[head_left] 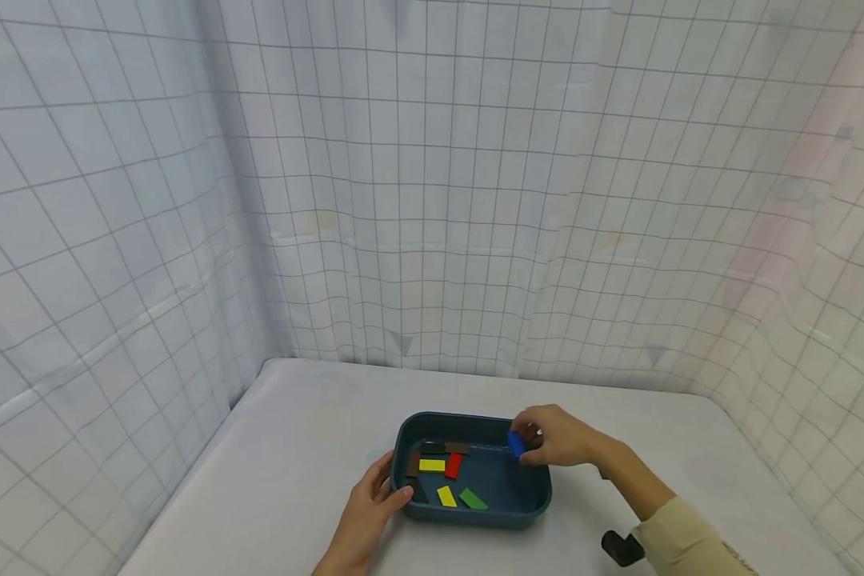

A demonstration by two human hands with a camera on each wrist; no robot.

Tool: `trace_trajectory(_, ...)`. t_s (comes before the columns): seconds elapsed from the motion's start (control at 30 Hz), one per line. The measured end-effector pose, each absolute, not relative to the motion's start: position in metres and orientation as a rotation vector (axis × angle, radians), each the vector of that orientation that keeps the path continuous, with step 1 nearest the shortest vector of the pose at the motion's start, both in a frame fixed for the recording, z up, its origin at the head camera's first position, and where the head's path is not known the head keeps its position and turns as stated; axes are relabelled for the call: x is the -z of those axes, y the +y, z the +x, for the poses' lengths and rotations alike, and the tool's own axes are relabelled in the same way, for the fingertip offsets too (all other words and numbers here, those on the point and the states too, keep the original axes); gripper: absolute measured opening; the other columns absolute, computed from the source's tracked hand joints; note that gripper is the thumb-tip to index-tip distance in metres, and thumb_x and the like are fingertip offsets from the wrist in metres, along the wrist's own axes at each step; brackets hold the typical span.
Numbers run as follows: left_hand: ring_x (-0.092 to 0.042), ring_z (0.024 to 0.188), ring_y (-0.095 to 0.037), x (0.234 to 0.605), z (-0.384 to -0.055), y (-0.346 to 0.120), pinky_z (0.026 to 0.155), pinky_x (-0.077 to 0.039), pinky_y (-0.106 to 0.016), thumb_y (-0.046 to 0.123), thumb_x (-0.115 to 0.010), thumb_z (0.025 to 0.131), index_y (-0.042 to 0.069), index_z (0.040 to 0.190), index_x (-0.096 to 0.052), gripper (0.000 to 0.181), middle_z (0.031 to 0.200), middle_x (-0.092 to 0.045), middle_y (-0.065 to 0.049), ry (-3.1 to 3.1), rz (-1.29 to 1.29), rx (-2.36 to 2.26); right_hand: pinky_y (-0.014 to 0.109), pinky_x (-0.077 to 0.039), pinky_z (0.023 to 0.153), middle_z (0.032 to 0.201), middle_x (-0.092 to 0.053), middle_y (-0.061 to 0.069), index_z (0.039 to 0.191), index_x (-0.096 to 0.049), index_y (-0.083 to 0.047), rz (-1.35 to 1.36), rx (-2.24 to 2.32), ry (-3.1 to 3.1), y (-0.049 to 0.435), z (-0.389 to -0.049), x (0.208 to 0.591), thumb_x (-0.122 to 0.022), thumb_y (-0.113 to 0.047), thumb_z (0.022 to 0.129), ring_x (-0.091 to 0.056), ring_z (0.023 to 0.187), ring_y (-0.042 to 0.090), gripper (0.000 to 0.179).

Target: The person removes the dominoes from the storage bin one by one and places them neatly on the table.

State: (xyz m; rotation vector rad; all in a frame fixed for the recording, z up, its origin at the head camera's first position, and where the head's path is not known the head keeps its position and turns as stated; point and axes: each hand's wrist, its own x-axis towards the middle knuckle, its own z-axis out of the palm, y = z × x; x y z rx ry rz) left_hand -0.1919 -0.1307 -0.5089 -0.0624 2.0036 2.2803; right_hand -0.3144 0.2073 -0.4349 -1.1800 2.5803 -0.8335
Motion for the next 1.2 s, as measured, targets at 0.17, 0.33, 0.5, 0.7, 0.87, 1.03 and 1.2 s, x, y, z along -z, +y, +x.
trace_trajectory(0.17,-0.026,0.148,-0.051,0.509,-0.193,-0.130,0.115,-0.033,-0.060,0.014,-0.074,0.098,-0.003,0.161,-0.024,0.082,0.163,-0.022,-0.033,2.009,-0.088,-2.273,0.032,-0.060,0.083,0.107,-0.069,-0.001,0.119,-0.069,-0.002,-1.133,0.845,2.607,0.217,-0.313,0.431,-0.084,-0.014,0.087,-0.067,0.096,0.017,0.038)
trace_trajectory(0.33,-0.026,0.148,-0.050,0.509,-0.193,-0.130,0.115,-0.032,-0.060,0.014,-0.075,0.097,-0.003,0.161,-0.024,0.083,0.163,-0.023,-0.032,1.993,-0.095,-2.282,0.032,-0.059,0.085,0.106,-0.068,-0.004,0.119,-0.069,-0.004,-1.081,0.838,2.638,0.228,-0.313,0.428,-0.084,-0.016,0.086,-0.067,0.099,0.023,0.038)
trace_trajectory(0.5,-0.026,0.148,-0.051,0.508,-0.192,-0.130,0.115,-0.031,-0.061,0.015,-0.075,0.097,-0.002,0.161,-0.025,0.082,0.163,-0.023,-0.033,1.997,-0.105,-2.275,0.032,-0.059,0.085,0.104,-0.068,-0.005,0.116,-0.070,-0.006,-1.069,0.839,2.673,0.241,-0.314,0.427,-0.085,-0.016,0.085,-0.068,0.099,0.030,0.035)
trace_trajectory(0.7,-0.027,0.147,-0.051,0.507,-0.193,-0.129,0.115,-0.031,-0.061,0.014,-0.074,0.097,-0.002,0.161,-0.026,0.081,0.163,-0.023,-0.032,2.008,-0.135,-2.262,0.036,-0.060,0.085,0.105,-0.068,-0.002,0.117,-0.070,-0.004,-1.001,0.827,2.727,0.259,-0.312,0.428,-0.085,-0.015,0.085,-0.067,0.099,0.028,0.038)
trace_trajectory(0.87,-0.027,0.147,-0.051,0.507,-0.194,-0.128,0.115,-0.032,-0.061,0.013,-0.074,0.097,-0.001,0.161,-0.026,0.081,0.163,-0.023,-0.032,2.019,-0.145,-2.251,0.035,-0.060,0.084,0.105,-0.068,-0.002,0.117,-0.070,-0.002,-0.949,0.806,2.778,0.280,-0.310,0.431,-0.085,-0.014,0.084,-0.067,0.097,0.024,0.038)
trace_trajectory(1.03,-0.027,0.148,-0.050,0.507,-0.193,-0.129,0.115,-0.032,-0.060,0.014,-0.074,0.098,-0.001,0.161,-0.025,0.081,0.163,-0.024,-0.031,2.013,-0.117,-2.264,0.033,-0.059,0.083,0.105,-0.068,-0.001,0.118,-0.070,-0.001,-0.876,0.809,2.801,0.305,-0.307,0.436,-0.085,-0.014,0.085,-0.067,0.097,0.025,0.039)
trace_trajectory(1.2,-0.028,0.148,-0.050,0.507,-0.193,-0.129,0.115,-0.030,-0.062,0.014,-0.074,0.098,0.000,0.161,-0.027,0.080,0.163,-0.024,-0.031,2.023,-0.138,-2.261,0.031,-0.059,0.082,0.106,-0.069,0.000,0.118,-0.069,0.001,-0.813,0.836,2.797,0.323,-0.304,0.444,-0.084,-0.017,0.086,-0.067,0.096,0.024,0.040)
